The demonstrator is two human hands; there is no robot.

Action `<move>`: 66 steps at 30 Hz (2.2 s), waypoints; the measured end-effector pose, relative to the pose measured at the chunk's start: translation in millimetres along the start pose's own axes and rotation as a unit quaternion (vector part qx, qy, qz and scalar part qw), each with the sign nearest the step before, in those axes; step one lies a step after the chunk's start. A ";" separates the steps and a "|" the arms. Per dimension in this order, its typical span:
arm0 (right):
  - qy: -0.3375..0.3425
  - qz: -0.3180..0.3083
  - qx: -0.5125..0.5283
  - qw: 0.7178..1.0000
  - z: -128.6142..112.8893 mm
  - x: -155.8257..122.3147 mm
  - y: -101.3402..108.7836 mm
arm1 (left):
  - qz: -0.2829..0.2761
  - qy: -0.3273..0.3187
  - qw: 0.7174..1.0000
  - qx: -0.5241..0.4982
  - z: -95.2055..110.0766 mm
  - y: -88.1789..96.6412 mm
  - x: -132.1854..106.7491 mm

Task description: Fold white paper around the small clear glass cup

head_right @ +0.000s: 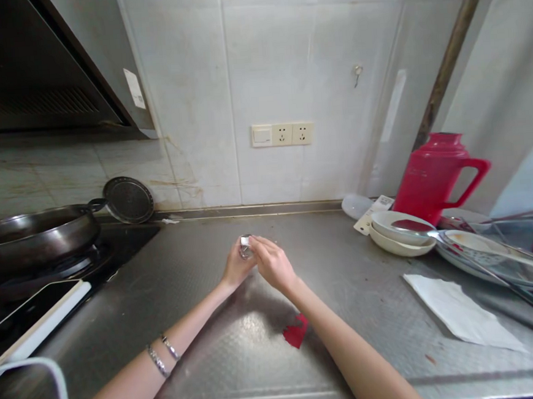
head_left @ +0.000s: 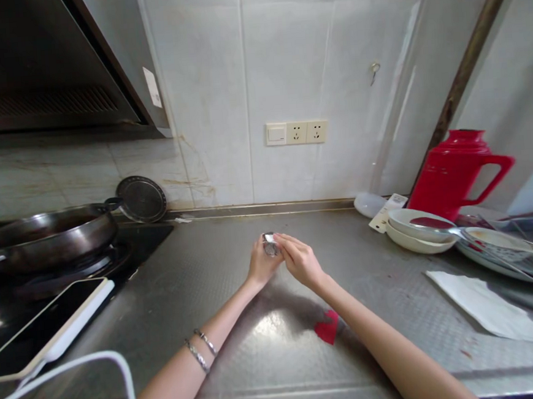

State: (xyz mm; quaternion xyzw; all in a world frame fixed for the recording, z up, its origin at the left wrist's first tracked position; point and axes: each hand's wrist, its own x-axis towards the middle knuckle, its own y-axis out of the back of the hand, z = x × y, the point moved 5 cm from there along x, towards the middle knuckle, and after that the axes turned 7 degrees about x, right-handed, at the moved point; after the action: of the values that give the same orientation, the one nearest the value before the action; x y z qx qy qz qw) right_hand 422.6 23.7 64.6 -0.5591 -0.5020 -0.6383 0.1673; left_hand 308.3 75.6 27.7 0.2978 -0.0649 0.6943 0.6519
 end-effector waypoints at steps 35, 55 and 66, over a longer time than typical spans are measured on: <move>-0.414 -0.034 0.453 0.789 30.7 -1.7 -14.0 | -0.028 0.020 0.997 0.073 13.9 8.9 0.8; -0.485 -0.033 0.470 0.736 36.0 -2.2 -11.9 | -0.084 -0.063 0.994 0.013 4.4 4.6 6.3; -0.509 0.032 0.358 0.782 69.4 -15.0 -13.8 | -0.084 -0.052 0.995 -0.007 -0.4 3.7 5.1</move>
State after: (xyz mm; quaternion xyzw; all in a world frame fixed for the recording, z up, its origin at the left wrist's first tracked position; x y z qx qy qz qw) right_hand 454.5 82.0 36.2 -0.7185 -0.6882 -0.0300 0.0963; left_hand 304.8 79.7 31.1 0.3328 -0.0783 0.6201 0.7061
